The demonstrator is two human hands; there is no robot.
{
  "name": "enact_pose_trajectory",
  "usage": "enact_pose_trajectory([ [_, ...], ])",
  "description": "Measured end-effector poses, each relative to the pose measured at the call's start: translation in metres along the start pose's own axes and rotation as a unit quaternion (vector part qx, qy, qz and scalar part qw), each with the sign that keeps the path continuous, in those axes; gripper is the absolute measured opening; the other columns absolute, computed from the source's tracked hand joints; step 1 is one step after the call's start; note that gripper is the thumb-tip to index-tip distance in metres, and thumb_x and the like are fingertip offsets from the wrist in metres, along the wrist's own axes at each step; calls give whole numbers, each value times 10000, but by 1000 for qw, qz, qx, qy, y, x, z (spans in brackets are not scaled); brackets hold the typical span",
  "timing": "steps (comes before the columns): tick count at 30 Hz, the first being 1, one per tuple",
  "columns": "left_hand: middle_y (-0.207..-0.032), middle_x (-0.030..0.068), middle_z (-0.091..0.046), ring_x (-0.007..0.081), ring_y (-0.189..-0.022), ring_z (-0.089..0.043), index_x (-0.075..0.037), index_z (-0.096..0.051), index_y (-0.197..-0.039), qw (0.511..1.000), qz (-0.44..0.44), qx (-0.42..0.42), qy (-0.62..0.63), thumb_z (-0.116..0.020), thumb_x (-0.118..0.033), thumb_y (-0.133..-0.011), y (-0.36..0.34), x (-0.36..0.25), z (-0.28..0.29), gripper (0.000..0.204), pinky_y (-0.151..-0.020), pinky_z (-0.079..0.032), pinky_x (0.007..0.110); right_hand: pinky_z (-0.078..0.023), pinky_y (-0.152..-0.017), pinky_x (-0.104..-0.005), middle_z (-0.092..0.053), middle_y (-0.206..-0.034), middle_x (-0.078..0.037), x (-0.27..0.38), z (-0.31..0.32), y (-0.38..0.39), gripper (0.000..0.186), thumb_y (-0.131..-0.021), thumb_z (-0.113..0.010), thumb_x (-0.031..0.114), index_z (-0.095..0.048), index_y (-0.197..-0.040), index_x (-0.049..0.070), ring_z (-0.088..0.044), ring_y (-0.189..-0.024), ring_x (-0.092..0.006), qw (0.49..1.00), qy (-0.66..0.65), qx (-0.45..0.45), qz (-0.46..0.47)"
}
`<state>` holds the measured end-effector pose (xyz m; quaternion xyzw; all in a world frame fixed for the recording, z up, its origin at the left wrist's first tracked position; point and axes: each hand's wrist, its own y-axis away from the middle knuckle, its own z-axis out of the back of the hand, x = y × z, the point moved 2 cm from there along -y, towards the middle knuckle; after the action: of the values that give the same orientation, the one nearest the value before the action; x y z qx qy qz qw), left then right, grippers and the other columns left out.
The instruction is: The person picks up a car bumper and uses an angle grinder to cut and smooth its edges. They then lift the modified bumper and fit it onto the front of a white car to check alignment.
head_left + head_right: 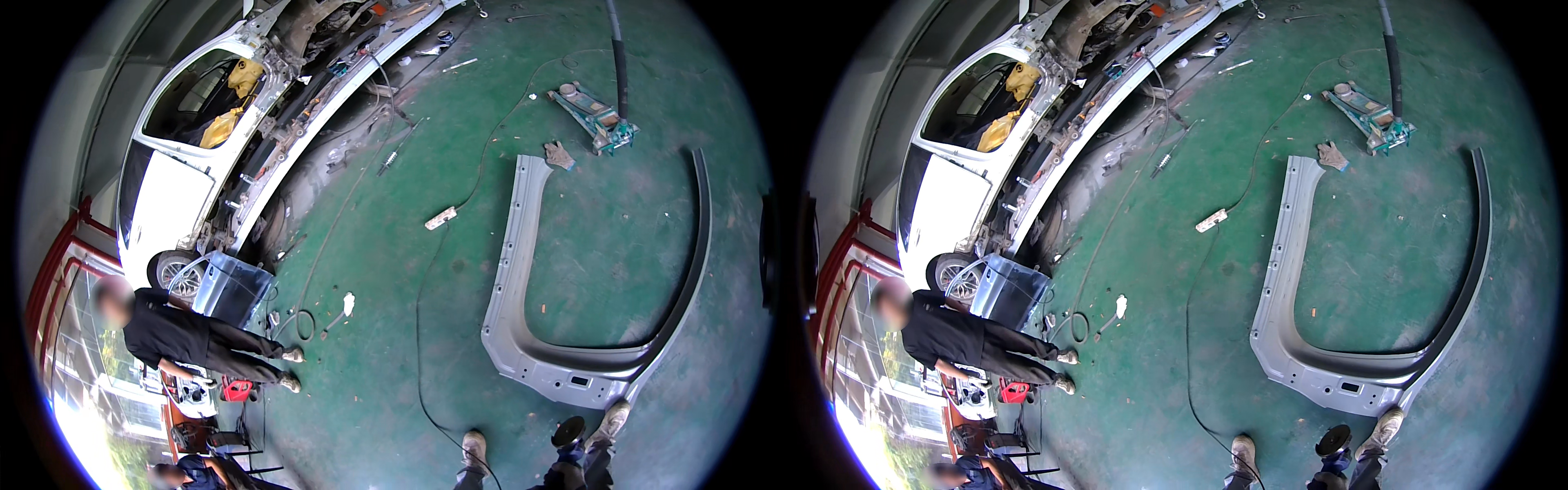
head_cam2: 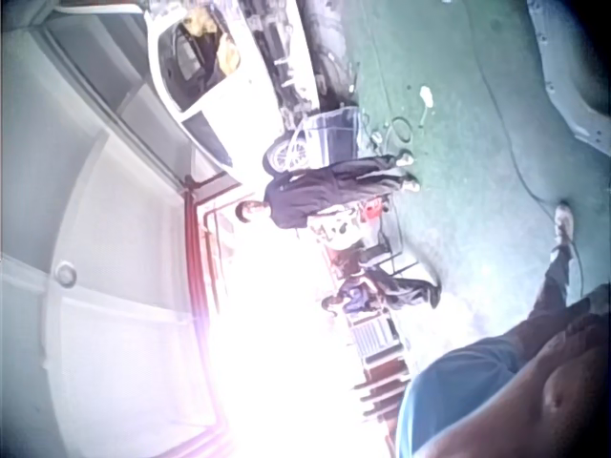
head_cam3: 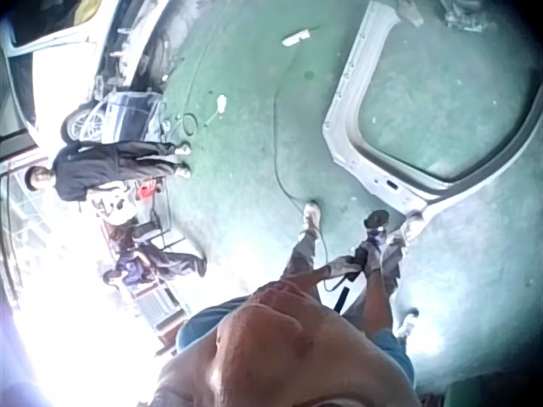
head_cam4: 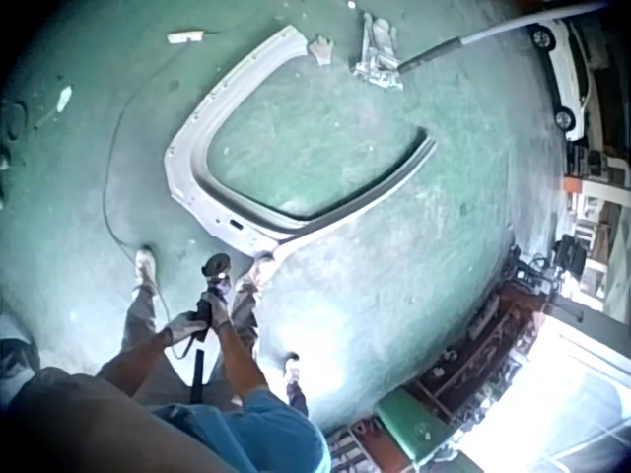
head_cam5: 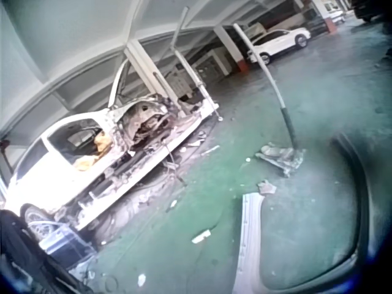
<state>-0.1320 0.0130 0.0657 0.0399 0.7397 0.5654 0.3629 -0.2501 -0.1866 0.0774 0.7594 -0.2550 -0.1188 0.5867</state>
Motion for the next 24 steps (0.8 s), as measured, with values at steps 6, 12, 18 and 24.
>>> enact_pose_trajectory([
  [6,-1215,172,-690,288,-1109,-675,9,-529,-1396,1000,5,-7,6,-723,-292,-905,1,-12,-13,608,-980,-526,403,-459,-445,-341,-509,-578,-21,-3,9,-6,168,-891,-648,140,-549,-756,124,-517,-465,-202,1000,-22,-20,3],
  [12,-1213,169,-687,282,-1115,-670,17,-514,-1406,1000,-1,-3,16,-751,-285,-887,5,-3,-53,645,-989,-525,397,-520,-565,-425,-565,-747,-102,-28,62,-53,202,-776,-675,25,-581,-953,45,-611,-632,-250,998,-55,30,17],
  [18,-1209,127,-674,221,-1115,-636,27,-471,-1442,982,-2,66,178,-803,-150,-823,51,105,-162,725,-1019,-507,361,-543,-561,-370,-629,-781,-70,36,12,-21,286,-746,-788,44,-636,-987,20,-632,-600,-211,985,39,-160,49],
  [24,-1043,60,-664,140,-882,-613,16,-553,-1328,978,94,3,185,-753,-75,-825,37,116,-156,550,-780,-530,301,-524,-607,-349,-633,-787,-54,21,13,-71,298,-722,-814,111,-665,-963,21,-626,-640,-190,977,71,-195,44],
])
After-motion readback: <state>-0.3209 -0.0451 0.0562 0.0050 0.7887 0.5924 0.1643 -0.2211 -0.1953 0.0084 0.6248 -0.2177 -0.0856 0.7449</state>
